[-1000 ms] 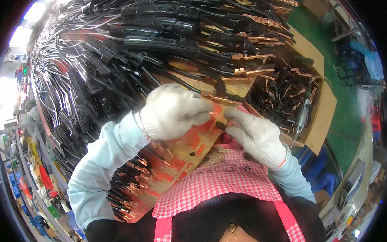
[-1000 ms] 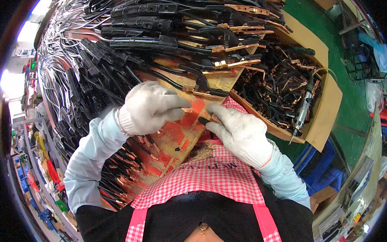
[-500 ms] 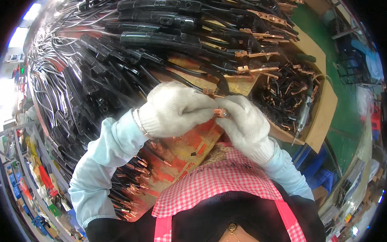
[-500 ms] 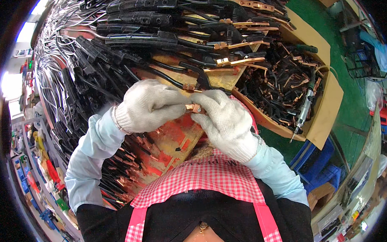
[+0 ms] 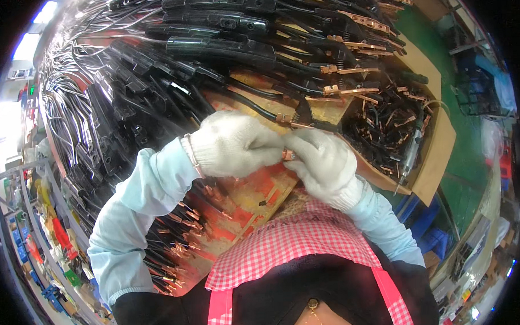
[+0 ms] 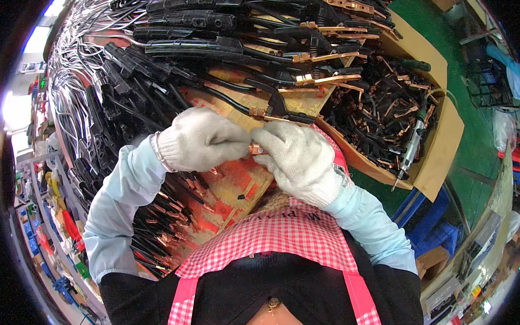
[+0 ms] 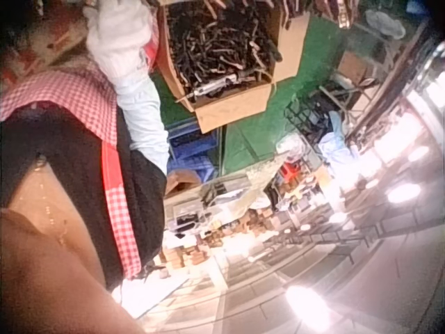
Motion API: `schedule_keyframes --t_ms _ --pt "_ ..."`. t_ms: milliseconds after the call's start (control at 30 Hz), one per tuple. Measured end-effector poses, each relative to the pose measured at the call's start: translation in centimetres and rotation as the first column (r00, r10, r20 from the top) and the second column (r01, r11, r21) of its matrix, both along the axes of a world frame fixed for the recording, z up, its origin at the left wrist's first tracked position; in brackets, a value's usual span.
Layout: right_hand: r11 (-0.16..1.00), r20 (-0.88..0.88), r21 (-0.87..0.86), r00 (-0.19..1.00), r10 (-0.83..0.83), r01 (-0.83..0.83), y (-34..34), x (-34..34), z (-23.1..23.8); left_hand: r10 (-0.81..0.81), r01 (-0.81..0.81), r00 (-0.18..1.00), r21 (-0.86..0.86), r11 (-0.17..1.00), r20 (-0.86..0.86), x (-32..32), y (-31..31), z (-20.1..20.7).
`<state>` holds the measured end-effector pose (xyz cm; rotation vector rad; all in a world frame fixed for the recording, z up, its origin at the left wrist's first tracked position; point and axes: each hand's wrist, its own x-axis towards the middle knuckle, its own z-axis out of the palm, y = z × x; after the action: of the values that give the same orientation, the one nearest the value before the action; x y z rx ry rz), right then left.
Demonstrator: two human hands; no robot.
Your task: The person assembles electrical clamp components onto cables by attaching copper clamp pieces by hand and securing them with a pneumatic screwdriver.
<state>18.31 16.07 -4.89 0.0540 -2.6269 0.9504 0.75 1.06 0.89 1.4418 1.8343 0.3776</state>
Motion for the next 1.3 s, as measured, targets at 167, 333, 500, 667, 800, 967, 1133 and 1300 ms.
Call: schedule_keyframes --t_ms 167,333,500,667,800,967,1133,1300 --pt "0.992 0.077 0.117 0.996 0.035 -0.044 -0.1 -0.8 0.2 0.209 -0.184 0.975 -0.261 0.948 0.073 1.0 0.7 0.4" --pt "0.995 0.051 0.093 0.998 0.024 -0.028 -0.5 -1.3 -0.4 0.246 -0.256 0.966 -0.194 0.947 -0.077 2.1 0.5 0.9" --pt "0.991 -0.035 0.11 0.996 0.079 -0.075 0.2 -1.6 -0.6 0.227 -0.212 0.972 -0.203 0.956 0.054 1.0 0.1 1.3" --pt "0.99 -0.011 0.1 0.995 0.096 -0.094 0.4 -1.6 -0.9 -0.022 0.053 0.928 0.075 0.996 -0.372 1.7 -1.0 0.1" --pt "0.986 -0.011 0.114 0.992 0.125 -0.123 0.7 -1.7 -1.0 -0.054 0.036 0.913 -0.053 0.998 -0.404 2.2 0.4 0.7" --pt "0.984 -0.003 0.124 0.991 0.13 -0.129 0.8 -1.7 -0.7 -0.064 0.016 0.929 -0.135 0.991 -0.365 2.2 0.6 1.1" --pt "0.986 -0.064 0.139 0.993 0.1 -0.091 0.8 -1.9 -0.8 0.001 0.079 0.853 0.131 0.988 -0.522 1.4 -1.0 0.9" --pt "0.983 -0.032 0.153 0.993 0.11 -0.104 0.8 -2.0 -0.7 -0.103 0.16 0.809 0.048 0.986 -0.579 1.1 -0.7 0.9"
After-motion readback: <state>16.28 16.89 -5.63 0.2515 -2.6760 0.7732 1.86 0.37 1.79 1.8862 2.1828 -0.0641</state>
